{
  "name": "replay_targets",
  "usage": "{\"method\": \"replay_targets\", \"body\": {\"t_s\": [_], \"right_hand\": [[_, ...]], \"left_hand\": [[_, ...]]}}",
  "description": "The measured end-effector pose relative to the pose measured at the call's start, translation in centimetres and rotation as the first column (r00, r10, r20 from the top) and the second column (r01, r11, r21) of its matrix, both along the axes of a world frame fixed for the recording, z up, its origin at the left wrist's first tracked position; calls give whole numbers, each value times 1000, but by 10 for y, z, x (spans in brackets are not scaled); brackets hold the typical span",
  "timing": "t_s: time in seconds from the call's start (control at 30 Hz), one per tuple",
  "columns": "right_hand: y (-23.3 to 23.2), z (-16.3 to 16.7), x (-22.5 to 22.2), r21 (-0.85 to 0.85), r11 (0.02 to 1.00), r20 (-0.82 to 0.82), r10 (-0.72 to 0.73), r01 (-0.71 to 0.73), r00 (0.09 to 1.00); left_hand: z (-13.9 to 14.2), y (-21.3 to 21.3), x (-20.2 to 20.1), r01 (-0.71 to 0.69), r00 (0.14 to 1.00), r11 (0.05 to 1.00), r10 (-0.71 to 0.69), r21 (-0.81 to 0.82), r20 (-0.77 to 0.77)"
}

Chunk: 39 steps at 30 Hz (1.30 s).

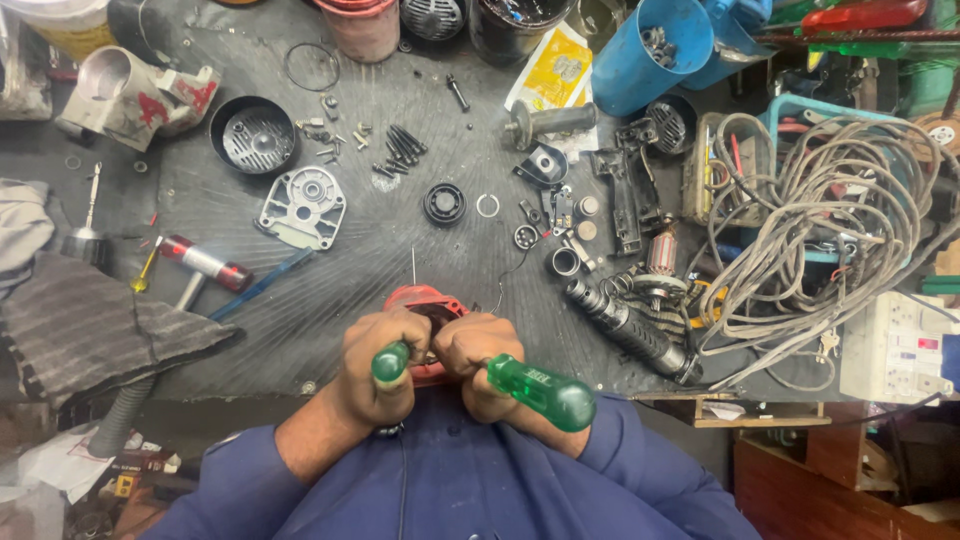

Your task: The person uses two green-handled screwdrivers to pry and unscrew parts inside a red motor housing on a cluttered workbench, repositioning the housing and switching screwdrivers as they work. They then set the housing aside and pick up and untangle a long power cable from the bench.

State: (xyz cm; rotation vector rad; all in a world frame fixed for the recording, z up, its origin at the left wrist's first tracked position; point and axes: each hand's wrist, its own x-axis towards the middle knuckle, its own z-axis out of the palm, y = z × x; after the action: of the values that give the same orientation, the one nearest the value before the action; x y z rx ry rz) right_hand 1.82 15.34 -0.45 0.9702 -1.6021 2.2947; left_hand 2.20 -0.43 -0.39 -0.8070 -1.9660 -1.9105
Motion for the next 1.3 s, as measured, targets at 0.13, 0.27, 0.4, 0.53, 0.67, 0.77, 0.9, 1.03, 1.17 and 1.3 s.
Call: {"method": "replay_targets", "body": {"t_s": [0.13, 0.27, 0.4, 0.53, 0.67, 0.77, 0.9, 1.03, 1.17, 1.3], "right_hand": [[0, -1, 0, -9, 1000, -4, -8, 8, 1000], [-3, -4, -1, -55, 998, -35, -25, 23, 999], [-3, -5, -2, -42, 999, -60, -31, 29, 998], [-2, -5, -2, -19, 1000, -31, -23, 22, 999], [-3, -4, -2, -15, 1000, -30, -22, 22, 999], [-3, -3, -2, -10, 1000, -40, -30, 30, 999], [-3, -1, -3, -11, 1000, -45, -18, 17, 999], [-2, 0, -2, -1, 1000, -29, -10, 10, 1000], [0, -1, -2, 2, 1000, -29, -7, 7, 1000], [4, -2, -2, 66, 998, 15, -17, 16, 1000]], "left_hand": [[3, 0, 1, 22, 999, 1000, -21, -20, 31], [3, 0, 0, 28, 999, 999, -27, -17, 44], [3, -1, 1, 11, 1000, 999, -10, -36, 21], [3, -1, 0, 0, 1000, 999, 1, -37, 20], [4, -2, -1, 21, 999, 999, -19, -49, 41], [5, -3, -1, 33, 997, 998, -29, -56, 69], [8, -3, -2, 49, 996, 998, -45, -47, 82], [9, -5, -3, 58, 995, 996, -52, -71, 88], [9, -5, -3, 75, 993, 995, -69, -69, 96], [9, -2, -3, 67, 995, 994, -60, -84, 78]]}}
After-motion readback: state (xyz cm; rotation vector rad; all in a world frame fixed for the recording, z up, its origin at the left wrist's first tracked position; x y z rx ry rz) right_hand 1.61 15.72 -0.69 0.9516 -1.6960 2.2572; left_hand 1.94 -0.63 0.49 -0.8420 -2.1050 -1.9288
